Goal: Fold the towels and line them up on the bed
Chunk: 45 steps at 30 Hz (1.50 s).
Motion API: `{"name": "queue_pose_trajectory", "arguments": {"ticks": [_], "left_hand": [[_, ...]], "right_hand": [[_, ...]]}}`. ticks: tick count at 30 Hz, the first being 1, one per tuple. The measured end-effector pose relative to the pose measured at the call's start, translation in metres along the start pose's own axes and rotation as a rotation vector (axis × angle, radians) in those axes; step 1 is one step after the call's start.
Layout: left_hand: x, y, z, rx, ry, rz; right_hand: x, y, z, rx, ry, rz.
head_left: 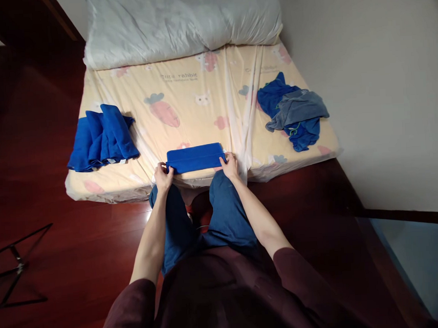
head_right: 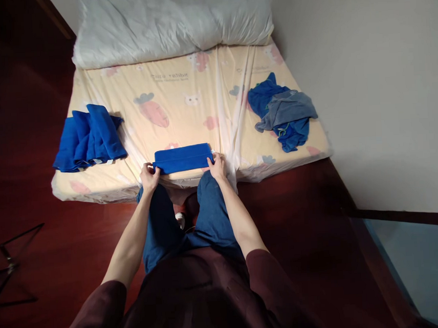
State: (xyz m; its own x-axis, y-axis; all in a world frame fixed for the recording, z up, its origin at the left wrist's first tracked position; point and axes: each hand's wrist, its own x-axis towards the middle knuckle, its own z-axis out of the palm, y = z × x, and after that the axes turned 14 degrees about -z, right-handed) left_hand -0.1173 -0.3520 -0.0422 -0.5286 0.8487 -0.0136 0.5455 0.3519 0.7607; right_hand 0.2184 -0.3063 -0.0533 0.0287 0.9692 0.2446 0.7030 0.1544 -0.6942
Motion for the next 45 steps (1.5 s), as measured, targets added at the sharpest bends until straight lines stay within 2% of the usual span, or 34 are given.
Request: {"name": "queue_pose_trajectory", "arguments": {"ticks": [3, 6, 8, 10, 12, 15, 20, 28, 35, 42, 45], "left_hand": [[-0.003, 0.002, -0.002, 0.067, 0.052, 0.046], [-0.010, 0.006, -0.006, 0.117, 0.085, 0.199], [-0.015, 0.009, -0.007, 0.154, 0.000, 0.363], [-0.020, 0.013, -0.007, 0.219, -0.153, 0.522], [-0.022, 0.016, -0.004, 0.296, -0.273, 0.602], [-0.022, 0.015, 0.001, 0.375, -0.329, 0.563], [-0.018, 0.008, 0.006, 0.358, -0.322, 0.488], [-0.016, 0.008, 0.005, 0.269, -0.308, 0.395], [-0.003, 0.002, 0.001, 0.153, -0.260, 0.288], [0.004, -0.006, -0.002, -0.020, -0.212, 0.222], [0.004, -0.006, -0.001, -0.056, -0.165, 0.121]], "right_hand": [[-0.001, -0.005, -0.004, -0.048, 0.053, -0.093], [-0.002, -0.015, -0.010, -0.080, 0.038, -0.290], [-0.002, -0.024, -0.013, -0.075, -0.090, -0.457], [-0.002, -0.031, -0.013, -0.067, -0.256, -0.600], [-0.001, -0.033, -0.011, -0.070, -0.373, -0.663], [0.002, -0.030, -0.008, -0.087, -0.439, -0.643], [0.004, -0.023, -0.005, -0.066, -0.441, -0.572], [0.005, -0.021, -0.002, -0.045, -0.314, -0.400], [0.007, -0.008, 0.003, -0.015, -0.186, -0.257], [0.006, -0.005, 0.000, 0.007, -0.108, -0.242], [0.005, -0.004, -0.002, 0.039, -0.060, -0.228]]}}
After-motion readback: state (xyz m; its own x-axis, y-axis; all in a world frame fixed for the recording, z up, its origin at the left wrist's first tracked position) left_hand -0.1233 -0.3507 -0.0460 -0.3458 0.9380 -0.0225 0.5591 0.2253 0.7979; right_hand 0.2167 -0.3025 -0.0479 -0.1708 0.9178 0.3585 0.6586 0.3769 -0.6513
